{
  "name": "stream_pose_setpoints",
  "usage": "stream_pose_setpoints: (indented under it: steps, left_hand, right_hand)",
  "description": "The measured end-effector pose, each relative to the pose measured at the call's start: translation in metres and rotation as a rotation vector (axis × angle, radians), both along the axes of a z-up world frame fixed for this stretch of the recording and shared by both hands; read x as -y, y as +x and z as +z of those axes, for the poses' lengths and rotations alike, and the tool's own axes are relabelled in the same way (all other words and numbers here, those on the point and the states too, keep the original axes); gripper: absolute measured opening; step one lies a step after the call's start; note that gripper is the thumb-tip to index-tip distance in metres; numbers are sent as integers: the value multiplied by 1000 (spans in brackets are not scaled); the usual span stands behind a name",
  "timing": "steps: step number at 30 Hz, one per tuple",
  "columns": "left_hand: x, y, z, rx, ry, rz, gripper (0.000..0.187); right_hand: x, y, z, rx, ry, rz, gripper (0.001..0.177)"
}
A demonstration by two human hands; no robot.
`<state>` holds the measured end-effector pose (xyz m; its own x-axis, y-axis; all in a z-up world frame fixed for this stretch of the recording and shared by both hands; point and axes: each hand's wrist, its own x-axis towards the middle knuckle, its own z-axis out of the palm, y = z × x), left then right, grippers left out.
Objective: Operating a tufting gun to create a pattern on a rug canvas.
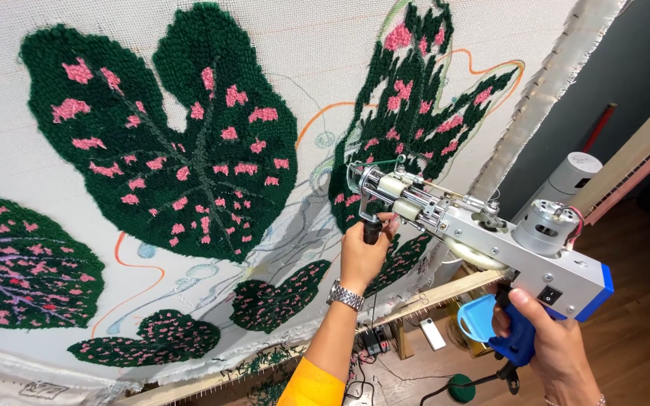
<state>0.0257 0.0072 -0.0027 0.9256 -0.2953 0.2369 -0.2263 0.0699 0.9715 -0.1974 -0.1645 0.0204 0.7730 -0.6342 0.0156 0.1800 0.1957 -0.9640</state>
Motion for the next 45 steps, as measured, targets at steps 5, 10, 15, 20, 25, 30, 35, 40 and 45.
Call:
stream_pose_setpoints:
  steps: [5,10,15,20,25,30,35,40,45]
  left_hand:
    - [-1,2,2,-3,7,1,26]
    - [-5,5,14,-86,13,-6,25]
    - [2,36,-10,18,37,37,22]
    - [2,73,-27,142,156,131,23]
    - [-7,83,-19,109,224,138,26]
    - [-5,89,-22,108,142,117,30]
    - [-3,92,-27,207,125,175,33]
    - [0,98,-26,153,76,143,36]
    - [8,106,-33,185,43,160,36]
  right_hand:
    - [4,1,-5,-27,4,38,37]
    - [-14,11,11,-83,7,-27,32]
    - [-31,20,5,-60,-146,9,29]
    - [-65,29,15,-113,-444,27,26]
    - [-93,40,14,-218,-316,119,22]
    - [-89,46,2,-186,-203,90,20]
    - [-85,48,-7,-156,-237,101,18]
    - [-83,50,-13,-86,-287,124,15]
    - [-81,51,-9,-69,-195,118,16]
